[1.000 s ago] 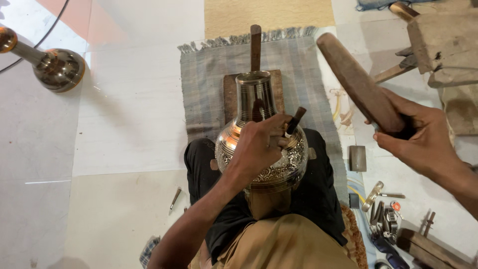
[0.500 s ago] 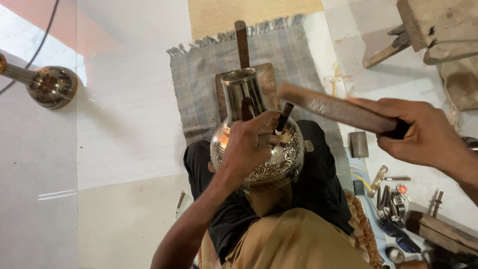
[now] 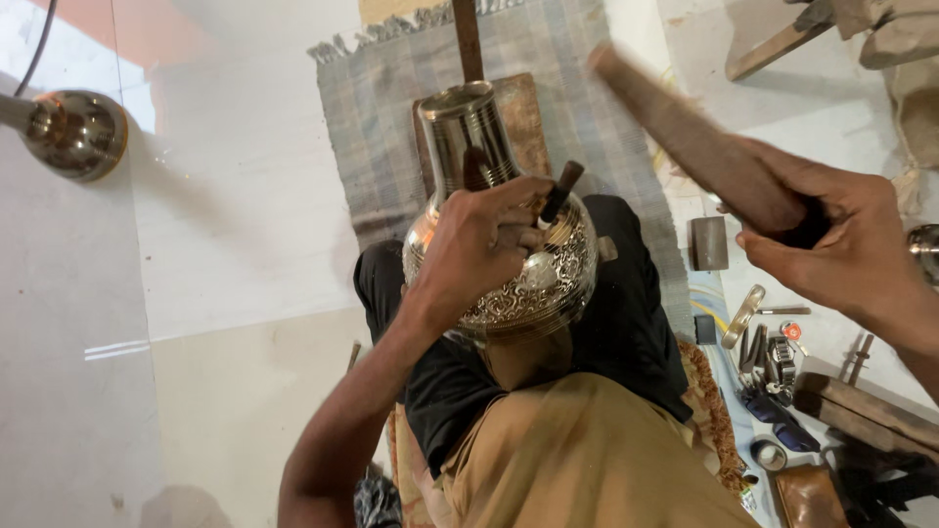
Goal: The person is sitting on the floor, holding a metal vessel on their lap. They use a chisel in their left hand and a wooden mallet in their right hand to repeatedly strike the chisel, creating decorative patterns on the surface of the vessel.
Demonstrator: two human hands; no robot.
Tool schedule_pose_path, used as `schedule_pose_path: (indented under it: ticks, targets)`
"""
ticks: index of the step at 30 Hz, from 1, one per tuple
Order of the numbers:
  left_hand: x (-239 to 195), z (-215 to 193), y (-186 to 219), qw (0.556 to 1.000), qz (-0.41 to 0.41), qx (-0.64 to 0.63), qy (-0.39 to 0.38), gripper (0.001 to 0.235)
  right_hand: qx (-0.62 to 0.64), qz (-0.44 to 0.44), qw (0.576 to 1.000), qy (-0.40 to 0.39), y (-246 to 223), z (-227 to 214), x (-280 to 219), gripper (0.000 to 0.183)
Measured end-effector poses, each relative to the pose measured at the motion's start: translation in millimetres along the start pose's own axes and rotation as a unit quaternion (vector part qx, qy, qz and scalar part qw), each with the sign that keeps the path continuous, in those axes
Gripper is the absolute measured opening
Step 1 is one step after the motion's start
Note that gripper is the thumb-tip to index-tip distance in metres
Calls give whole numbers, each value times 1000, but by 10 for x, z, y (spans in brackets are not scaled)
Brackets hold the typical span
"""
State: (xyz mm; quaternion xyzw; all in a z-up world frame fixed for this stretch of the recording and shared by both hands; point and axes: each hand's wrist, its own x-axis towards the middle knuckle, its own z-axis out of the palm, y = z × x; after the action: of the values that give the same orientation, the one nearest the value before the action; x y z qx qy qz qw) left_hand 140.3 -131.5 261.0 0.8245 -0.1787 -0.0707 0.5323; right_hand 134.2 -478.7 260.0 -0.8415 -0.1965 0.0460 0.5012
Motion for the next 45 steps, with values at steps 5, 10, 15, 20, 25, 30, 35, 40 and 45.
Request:
schedule_pose_path:
  ticks: [5, 10, 15, 20, 25, 30, 35, 40, 45]
  targets:
    - [-62, 28, -22, 999, 14, 4, 35, 61, -30, 44, 999, -11, -23, 30, 7, 70]
    - [-50, 41, -182, 999, 4, 34, 23, 60, -154, 132, 976, -74, -273, -5, 44, 77]
    - [-32, 90, -343, 998, 56, 35, 22, 62, -141, 59, 988, -36, -213, 50, -27, 71]
    - [-95, 135, -366, 996, 67, 29, 50, 64, -137, 154, 978, -24, 173, 9, -139, 49]
    - [-39, 75, -370, 998, 63, 13, 18, 63, -155, 137, 978, -41, 298, -59, -145, 44]
    - [-93, 82, -307, 996, 65, 32, 43, 60, -63, 161, 985, -3, 137, 71, -180, 56]
    - [-69, 57, -288, 997, 71, -3, 27, 63, -79, 143, 986, -34, -107, 80, -99, 74]
    - [-86, 43, -268, 999, 46, 4, 14, 60, -107, 134, 985, -24, -405, 190, -61, 78]
    - [-80, 39, -255, 993, 109, 21, 47, 57, -76, 126, 989, -12, -454, 237, 28, 73]
